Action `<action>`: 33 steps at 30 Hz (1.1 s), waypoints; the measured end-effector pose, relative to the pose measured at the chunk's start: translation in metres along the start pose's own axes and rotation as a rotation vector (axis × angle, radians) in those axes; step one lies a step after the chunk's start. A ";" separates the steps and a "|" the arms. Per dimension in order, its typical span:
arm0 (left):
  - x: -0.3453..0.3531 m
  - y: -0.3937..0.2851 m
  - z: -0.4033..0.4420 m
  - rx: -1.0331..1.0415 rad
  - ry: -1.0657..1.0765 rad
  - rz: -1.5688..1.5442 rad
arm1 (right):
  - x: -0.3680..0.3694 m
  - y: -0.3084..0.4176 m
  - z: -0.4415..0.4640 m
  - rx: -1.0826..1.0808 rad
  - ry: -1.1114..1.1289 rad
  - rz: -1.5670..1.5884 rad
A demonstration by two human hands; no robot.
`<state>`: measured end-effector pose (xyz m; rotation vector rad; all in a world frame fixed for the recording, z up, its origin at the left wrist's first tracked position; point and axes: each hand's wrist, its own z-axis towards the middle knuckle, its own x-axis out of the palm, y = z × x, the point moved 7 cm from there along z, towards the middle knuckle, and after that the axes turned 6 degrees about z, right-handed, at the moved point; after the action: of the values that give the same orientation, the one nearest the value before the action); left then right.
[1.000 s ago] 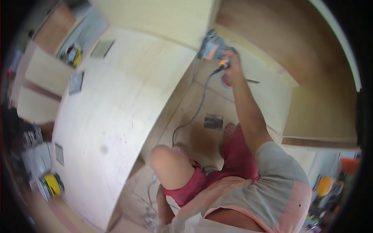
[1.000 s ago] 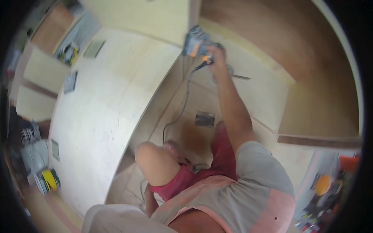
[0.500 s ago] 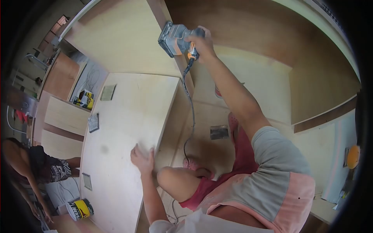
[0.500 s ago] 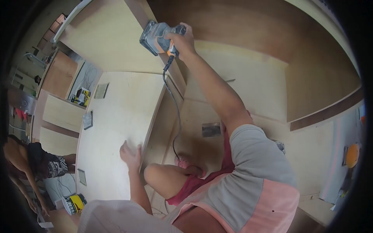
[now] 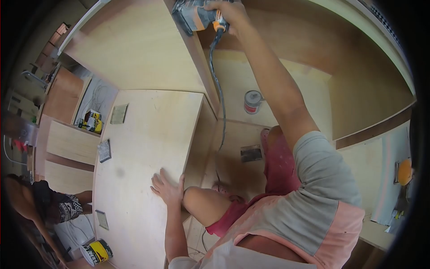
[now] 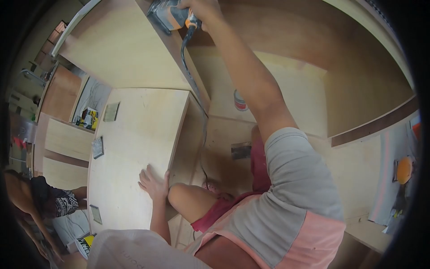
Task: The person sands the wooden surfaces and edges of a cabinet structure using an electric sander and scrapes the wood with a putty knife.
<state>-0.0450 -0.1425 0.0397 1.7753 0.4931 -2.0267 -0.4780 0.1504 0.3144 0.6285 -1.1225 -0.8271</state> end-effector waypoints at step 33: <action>0.005 0.002 0.004 -0.008 -0.001 0.014 | -0.009 -0.005 -0.080 -0.490 -0.017 -0.676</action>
<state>-0.0479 -0.1464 0.0351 1.7685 0.4868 -2.0131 -0.4054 0.1574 0.2803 0.5844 -0.6673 -1.6284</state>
